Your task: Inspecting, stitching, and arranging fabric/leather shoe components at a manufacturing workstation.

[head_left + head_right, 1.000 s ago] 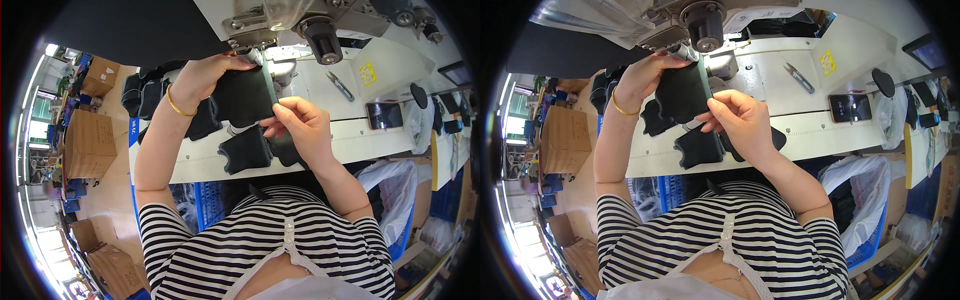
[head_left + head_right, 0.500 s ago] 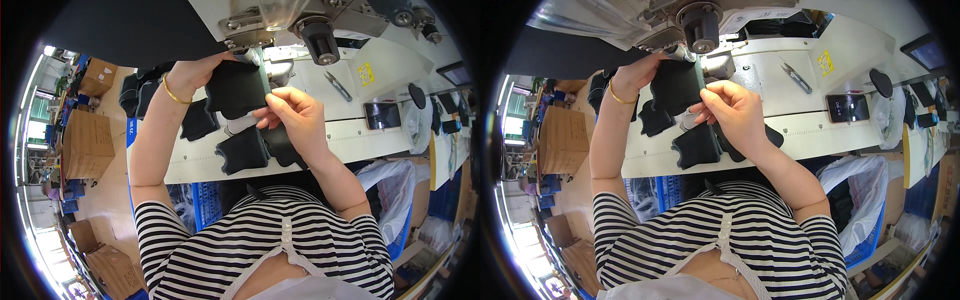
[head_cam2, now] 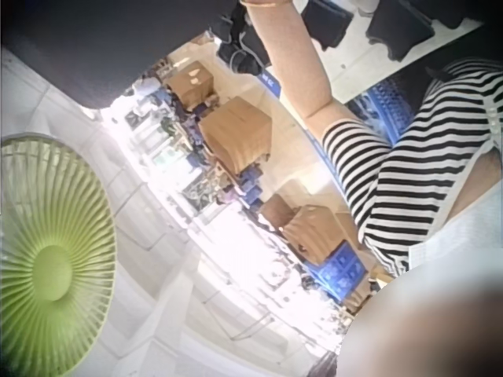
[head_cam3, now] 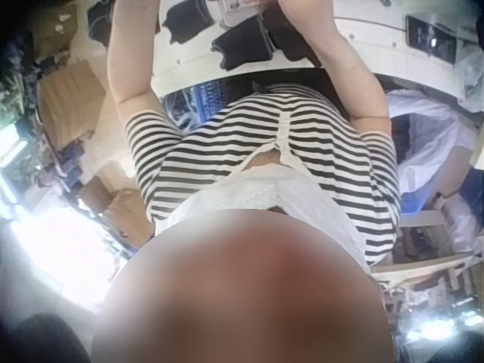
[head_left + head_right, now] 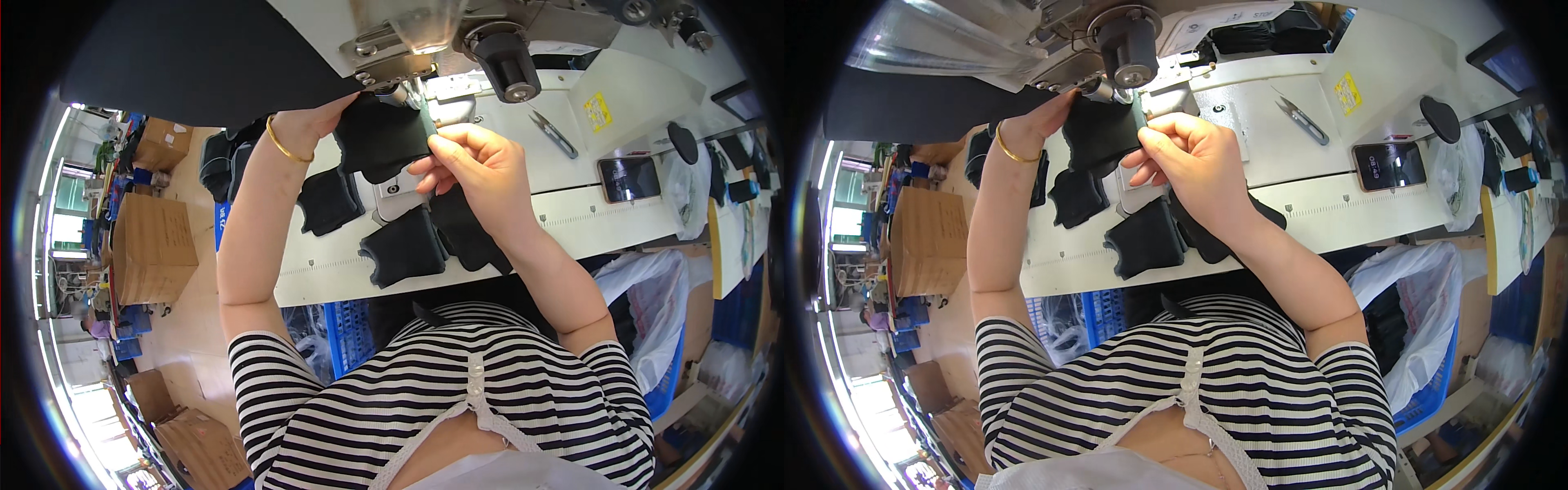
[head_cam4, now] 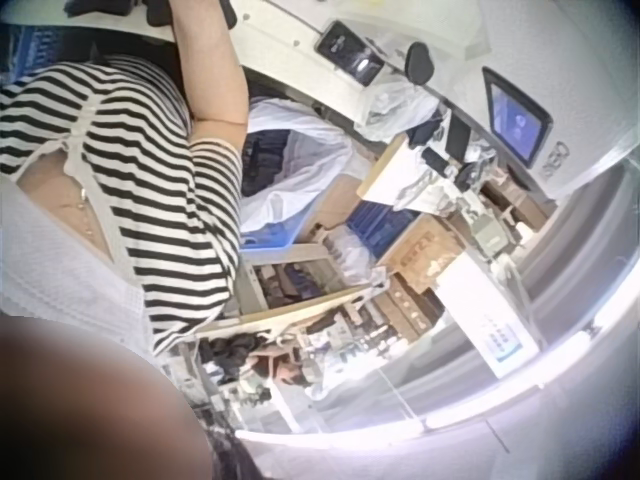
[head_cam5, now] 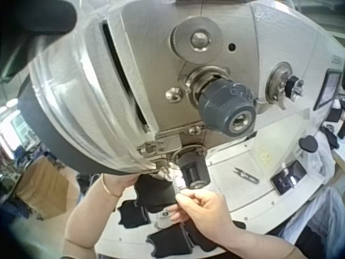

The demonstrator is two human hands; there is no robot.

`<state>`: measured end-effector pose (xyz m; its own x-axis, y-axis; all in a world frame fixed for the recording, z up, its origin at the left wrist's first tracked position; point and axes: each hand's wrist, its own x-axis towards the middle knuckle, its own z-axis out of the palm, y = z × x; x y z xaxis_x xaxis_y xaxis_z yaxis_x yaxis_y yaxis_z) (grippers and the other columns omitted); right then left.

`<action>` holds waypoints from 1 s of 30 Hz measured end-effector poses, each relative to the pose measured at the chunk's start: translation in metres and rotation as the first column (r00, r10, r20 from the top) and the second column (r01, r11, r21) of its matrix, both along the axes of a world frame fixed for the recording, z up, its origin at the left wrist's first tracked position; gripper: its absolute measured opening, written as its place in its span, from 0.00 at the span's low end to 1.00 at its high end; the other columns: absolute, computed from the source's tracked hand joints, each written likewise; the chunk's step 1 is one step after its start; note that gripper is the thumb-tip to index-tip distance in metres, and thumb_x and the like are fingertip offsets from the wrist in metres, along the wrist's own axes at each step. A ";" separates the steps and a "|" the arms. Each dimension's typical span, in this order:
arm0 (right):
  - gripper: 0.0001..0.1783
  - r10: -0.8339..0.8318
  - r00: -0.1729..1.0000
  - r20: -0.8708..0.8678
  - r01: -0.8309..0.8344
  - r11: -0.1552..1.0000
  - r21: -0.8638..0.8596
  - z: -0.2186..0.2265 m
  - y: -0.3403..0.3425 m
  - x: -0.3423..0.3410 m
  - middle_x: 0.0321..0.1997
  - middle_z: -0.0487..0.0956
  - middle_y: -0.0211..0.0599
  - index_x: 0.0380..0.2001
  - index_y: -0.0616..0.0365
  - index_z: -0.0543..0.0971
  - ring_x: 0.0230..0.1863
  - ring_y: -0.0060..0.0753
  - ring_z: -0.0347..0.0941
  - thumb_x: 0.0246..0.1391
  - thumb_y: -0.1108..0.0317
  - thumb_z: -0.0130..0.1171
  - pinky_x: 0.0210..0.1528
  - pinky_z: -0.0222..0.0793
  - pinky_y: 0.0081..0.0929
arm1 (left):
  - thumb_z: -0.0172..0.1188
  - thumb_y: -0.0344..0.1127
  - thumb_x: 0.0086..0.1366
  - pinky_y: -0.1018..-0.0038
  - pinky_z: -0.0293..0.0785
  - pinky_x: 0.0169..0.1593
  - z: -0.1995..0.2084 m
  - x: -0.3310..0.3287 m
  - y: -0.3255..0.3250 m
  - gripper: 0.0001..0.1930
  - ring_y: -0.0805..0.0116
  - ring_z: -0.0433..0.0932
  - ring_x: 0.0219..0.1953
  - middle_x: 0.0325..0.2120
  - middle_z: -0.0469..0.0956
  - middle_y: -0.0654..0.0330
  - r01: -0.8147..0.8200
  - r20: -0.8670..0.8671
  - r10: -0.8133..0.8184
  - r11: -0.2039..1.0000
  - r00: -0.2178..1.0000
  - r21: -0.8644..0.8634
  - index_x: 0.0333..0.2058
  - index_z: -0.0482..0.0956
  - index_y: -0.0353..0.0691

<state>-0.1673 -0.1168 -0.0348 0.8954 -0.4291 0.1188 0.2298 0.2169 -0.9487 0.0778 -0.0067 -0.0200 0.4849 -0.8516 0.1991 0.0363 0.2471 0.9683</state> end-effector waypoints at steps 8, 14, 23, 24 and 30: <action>0.10 0.000 1.000 0.010 0.000 1.000 0.006 -0.001 0.006 0.003 0.29 0.83 0.39 0.39 0.67 0.79 0.27 0.21 0.79 0.62 0.71 0.54 0.31 0.74 0.17 | 0.70 0.30 0.51 0.71 0.71 0.50 0.002 -0.128 0.024 0.17 0.60 0.76 0.44 0.40 0.77 0.53 -0.440 0.841 0.446 0.850 0.306 -0.290 0.40 0.80 0.36; 0.09 -0.134 0.983 0.129 0.161 0.960 -0.228 -0.011 0.010 -0.002 0.31 0.83 0.35 0.40 0.66 0.79 0.32 0.19 0.78 0.58 0.73 0.56 0.35 0.73 0.19 | 0.70 0.23 0.48 0.71 0.70 0.51 -0.002 -0.133 0.024 0.19 0.61 0.75 0.46 0.42 0.75 0.54 -0.369 0.821 0.414 0.889 0.393 -0.271 0.41 0.81 0.37; 0.09 -0.120 0.989 0.088 0.141 0.940 -0.311 -0.006 0.004 -0.005 0.28 0.82 0.36 0.37 0.66 0.79 0.31 0.20 0.79 0.60 0.70 0.54 0.34 0.73 0.19 | 0.70 0.24 0.47 0.73 0.73 0.40 -0.004 -0.143 0.019 0.13 0.64 0.76 0.37 0.33 0.77 0.60 -0.472 0.711 0.489 0.846 0.505 -0.247 0.34 0.83 0.41; 0.09 -0.119 0.989 0.087 0.140 0.940 -0.311 -0.006 0.003 -0.005 0.28 0.82 0.36 0.37 0.66 0.79 0.31 0.20 0.79 0.60 0.70 0.54 0.34 0.73 0.19 | 0.70 0.24 0.48 0.72 0.73 0.39 -0.003 -0.145 0.020 0.12 0.64 0.76 0.34 0.30 0.77 0.60 -0.486 0.768 0.508 0.822 0.390 -0.297 0.34 0.83 0.42; 0.10 -0.060 0.996 0.071 0.080 0.944 -0.321 -0.006 -0.002 -0.006 0.27 0.83 0.36 0.35 0.66 0.79 0.31 0.21 0.80 0.62 0.70 0.54 0.34 0.73 0.20 | 0.64 0.26 0.38 0.66 0.75 0.39 -0.004 -0.142 0.018 0.17 0.62 0.77 0.33 0.30 0.77 0.61 -0.223 0.847 0.500 0.818 -0.179 -0.530 0.32 0.81 0.34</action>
<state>-0.1735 -0.1184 -0.0409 0.8518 -0.4199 0.3133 0.2912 -0.1177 -0.9494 -0.0641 0.0113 -0.0244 -0.0871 -0.5104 0.8555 -0.9895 -0.0548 -0.1335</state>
